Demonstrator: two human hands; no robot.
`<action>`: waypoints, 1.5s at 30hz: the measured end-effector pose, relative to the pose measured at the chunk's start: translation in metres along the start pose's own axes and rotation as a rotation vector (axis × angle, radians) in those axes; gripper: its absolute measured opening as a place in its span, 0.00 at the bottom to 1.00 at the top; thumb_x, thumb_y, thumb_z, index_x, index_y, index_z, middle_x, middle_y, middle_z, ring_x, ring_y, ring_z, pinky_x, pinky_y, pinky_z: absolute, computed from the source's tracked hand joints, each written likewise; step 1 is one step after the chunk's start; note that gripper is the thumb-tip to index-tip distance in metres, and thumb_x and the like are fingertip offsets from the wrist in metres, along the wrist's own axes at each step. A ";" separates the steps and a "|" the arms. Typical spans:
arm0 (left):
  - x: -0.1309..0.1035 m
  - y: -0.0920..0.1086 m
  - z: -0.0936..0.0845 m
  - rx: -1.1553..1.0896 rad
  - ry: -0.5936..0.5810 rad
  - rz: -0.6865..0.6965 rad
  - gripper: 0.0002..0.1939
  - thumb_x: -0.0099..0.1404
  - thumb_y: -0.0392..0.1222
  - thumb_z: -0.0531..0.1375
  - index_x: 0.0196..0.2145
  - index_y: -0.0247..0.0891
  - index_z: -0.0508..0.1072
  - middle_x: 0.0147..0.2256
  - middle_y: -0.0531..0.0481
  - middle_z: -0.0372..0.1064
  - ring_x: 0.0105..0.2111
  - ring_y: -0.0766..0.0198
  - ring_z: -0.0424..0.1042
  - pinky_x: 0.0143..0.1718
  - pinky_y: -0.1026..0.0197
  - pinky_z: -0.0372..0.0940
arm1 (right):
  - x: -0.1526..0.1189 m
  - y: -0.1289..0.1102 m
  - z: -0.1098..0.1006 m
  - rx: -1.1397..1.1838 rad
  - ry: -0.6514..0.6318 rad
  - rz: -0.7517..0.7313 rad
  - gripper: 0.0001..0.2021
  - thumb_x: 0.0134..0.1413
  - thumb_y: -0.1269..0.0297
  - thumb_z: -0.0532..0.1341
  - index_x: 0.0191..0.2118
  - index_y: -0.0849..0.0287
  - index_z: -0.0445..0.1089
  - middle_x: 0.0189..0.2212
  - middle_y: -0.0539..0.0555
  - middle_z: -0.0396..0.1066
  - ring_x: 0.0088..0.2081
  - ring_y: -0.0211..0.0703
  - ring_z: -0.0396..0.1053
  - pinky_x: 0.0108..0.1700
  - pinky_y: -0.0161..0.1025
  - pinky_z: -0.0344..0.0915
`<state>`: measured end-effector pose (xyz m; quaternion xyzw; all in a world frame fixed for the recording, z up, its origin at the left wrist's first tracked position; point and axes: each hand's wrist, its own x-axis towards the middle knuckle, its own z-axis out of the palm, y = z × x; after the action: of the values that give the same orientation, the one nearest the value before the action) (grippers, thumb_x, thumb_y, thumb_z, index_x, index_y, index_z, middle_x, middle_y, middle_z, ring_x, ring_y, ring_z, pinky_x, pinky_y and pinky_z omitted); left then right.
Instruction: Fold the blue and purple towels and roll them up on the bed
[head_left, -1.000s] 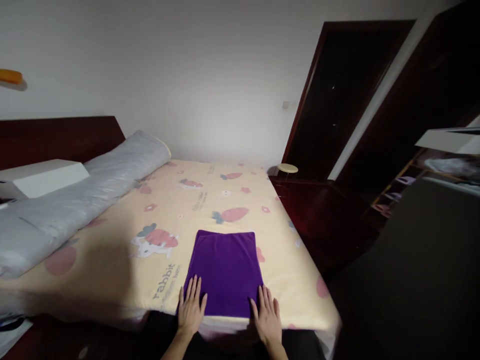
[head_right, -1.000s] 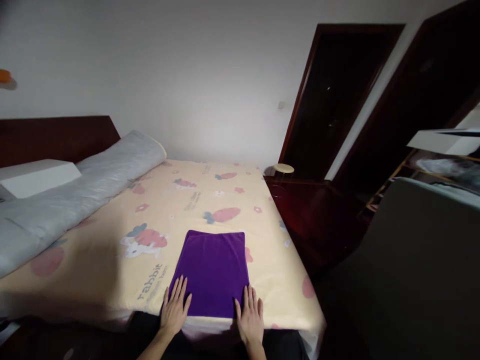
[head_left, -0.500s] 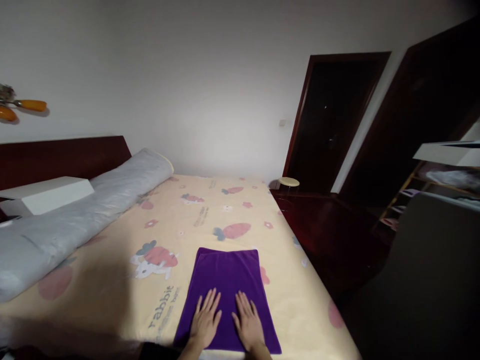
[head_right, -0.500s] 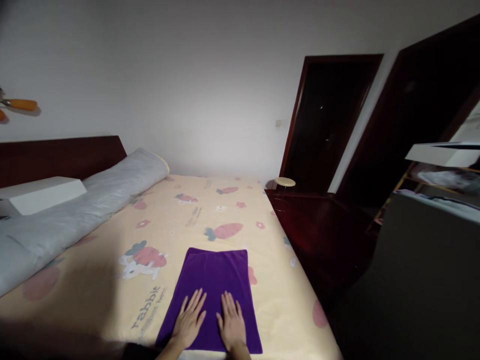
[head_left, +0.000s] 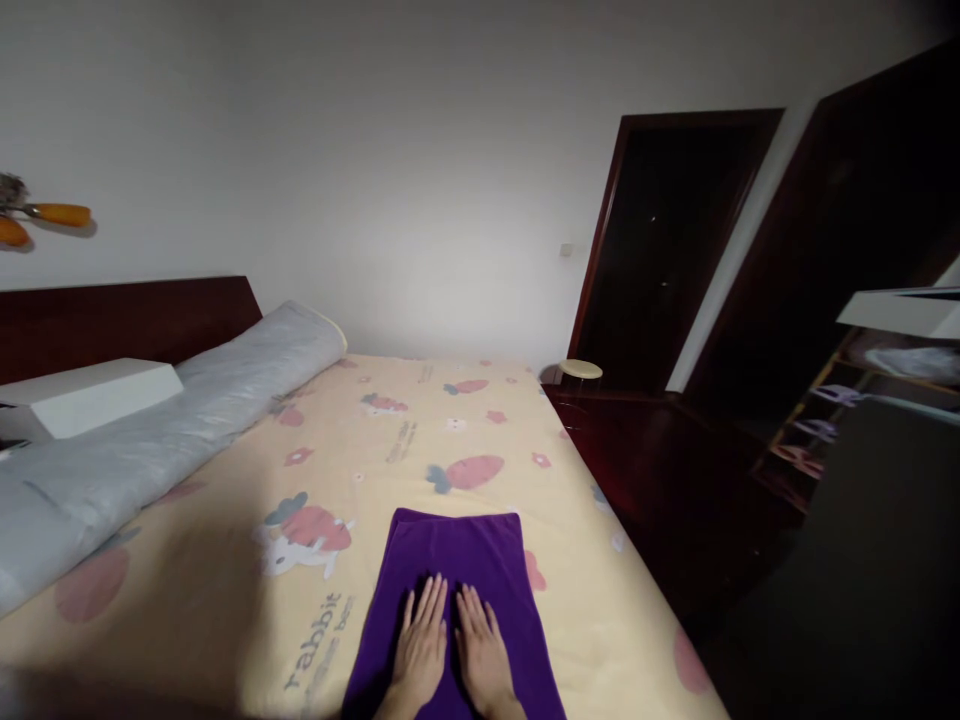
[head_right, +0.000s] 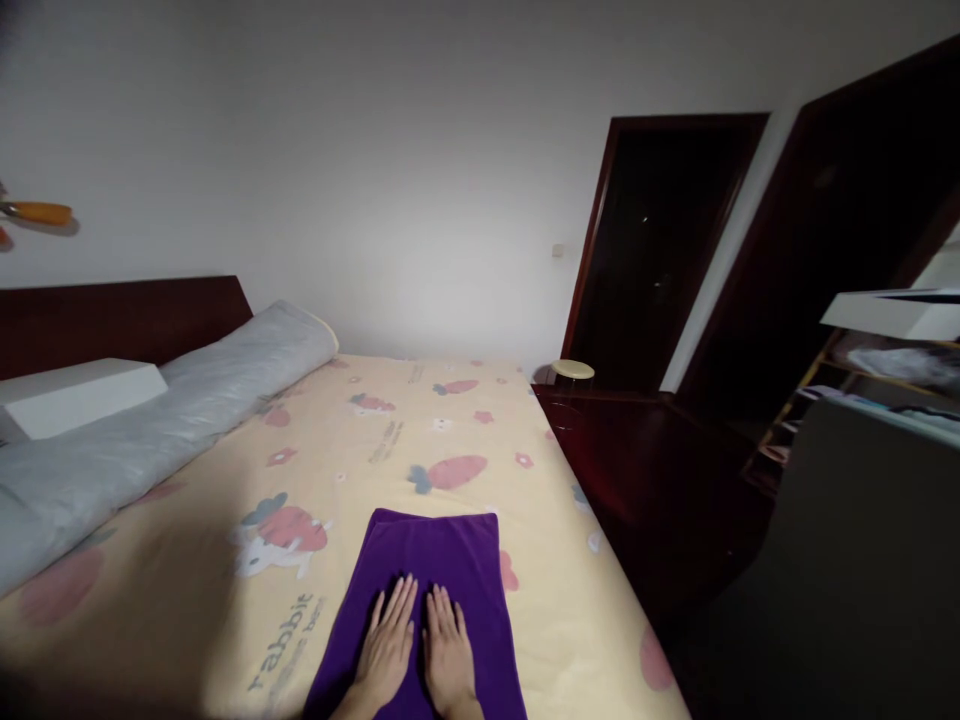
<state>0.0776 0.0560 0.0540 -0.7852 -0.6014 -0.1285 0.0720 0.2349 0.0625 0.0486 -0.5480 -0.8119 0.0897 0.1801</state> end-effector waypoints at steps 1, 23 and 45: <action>0.006 0.001 0.003 -0.010 -0.040 0.034 0.34 0.67 0.33 0.43 0.67 0.47 0.34 0.68 0.54 0.44 0.66 0.61 0.50 0.66 0.49 0.50 | 0.006 -0.004 0.003 0.011 -0.026 -0.021 0.26 0.68 0.56 0.41 0.67 0.54 0.50 0.67 0.52 0.46 0.67 0.48 0.47 0.67 0.51 0.49; 0.043 -0.028 0.021 -0.056 -0.105 0.146 0.33 0.70 0.39 0.45 0.67 0.51 0.32 0.68 0.55 0.45 0.66 0.61 0.52 0.65 0.50 0.52 | 0.045 0.030 0.017 -0.007 0.037 -0.111 0.26 0.67 0.52 0.45 0.67 0.50 0.51 0.66 0.50 0.52 0.65 0.49 0.54 0.64 0.49 0.54; 0.098 -0.057 0.031 -0.069 -0.153 0.110 0.28 0.72 0.44 0.40 0.67 0.51 0.36 0.67 0.55 0.45 0.66 0.62 0.50 0.65 0.49 0.53 | 0.089 0.044 -0.014 0.092 -0.165 -0.258 0.28 0.67 0.50 0.43 0.69 0.48 0.40 0.68 0.50 0.44 0.68 0.46 0.45 0.68 0.50 0.45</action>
<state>0.0497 0.1702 0.0498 -0.8267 -0.5562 -0.0848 0.0055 0.2489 0.1604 0.0634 -0.4211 -0.8827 0.1476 0.1477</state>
